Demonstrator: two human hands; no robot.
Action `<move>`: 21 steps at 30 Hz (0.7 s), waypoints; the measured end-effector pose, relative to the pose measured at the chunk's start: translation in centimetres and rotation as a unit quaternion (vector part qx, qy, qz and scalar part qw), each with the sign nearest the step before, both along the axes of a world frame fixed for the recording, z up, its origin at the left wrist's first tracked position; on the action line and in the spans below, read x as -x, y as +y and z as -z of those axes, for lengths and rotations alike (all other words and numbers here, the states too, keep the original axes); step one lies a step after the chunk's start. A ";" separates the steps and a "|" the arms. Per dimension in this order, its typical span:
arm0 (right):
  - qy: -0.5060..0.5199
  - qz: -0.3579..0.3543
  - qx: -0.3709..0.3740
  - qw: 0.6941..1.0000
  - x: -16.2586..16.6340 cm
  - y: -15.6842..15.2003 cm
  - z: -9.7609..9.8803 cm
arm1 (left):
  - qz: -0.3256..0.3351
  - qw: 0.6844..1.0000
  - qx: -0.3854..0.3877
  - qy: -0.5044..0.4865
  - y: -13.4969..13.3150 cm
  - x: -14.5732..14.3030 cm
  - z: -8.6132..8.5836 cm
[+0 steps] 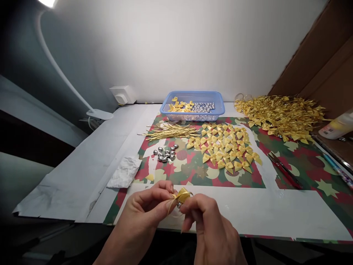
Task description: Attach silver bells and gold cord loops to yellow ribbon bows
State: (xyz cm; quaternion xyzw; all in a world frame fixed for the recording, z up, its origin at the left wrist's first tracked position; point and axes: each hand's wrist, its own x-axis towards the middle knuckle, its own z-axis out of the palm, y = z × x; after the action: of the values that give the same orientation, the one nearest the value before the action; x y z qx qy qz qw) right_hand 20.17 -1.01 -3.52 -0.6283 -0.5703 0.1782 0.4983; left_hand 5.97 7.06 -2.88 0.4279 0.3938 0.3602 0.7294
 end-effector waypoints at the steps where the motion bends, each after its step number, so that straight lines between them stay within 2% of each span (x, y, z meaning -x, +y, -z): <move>1: -0.009 0.021 -0.003 1.000 -0.2 0.3 0.3 | 0.002 1.000 0.010 -0.008 0.0 -0.1 0.0; 7: -0.114 0.024 -0.093 0.989 -1.0 1.0 1.0 | -0.017 0.995 0.089 -0.044 0.2 -0.4 -0.4; 14: -0.112 0.039 -0.091 0.989 -0.7 0.9 0.5 | -0.021 0.987 0.147 -0.067 0.4 -0.4 -0.5; 18: -0.138 0.012 -0.116 0.983 -1.0 1.3 1.1 | -0.016 0.984 0.164 -0.072 0.5 -0.3 -0.4; 21: -0.120 -0.007 -0.116 0.986 -1.1 1.4 1.3 | -0.020 0.982 0.171 -0.073 0.5 -0.3 -0.4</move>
State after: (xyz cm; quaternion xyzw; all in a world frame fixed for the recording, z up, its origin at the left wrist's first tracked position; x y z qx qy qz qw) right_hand 21.29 0.36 -4.78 -0.5790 -0.6470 0.0374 0.4947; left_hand 6.30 7.58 -2.48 0.2611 0.4034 0.3319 0.8117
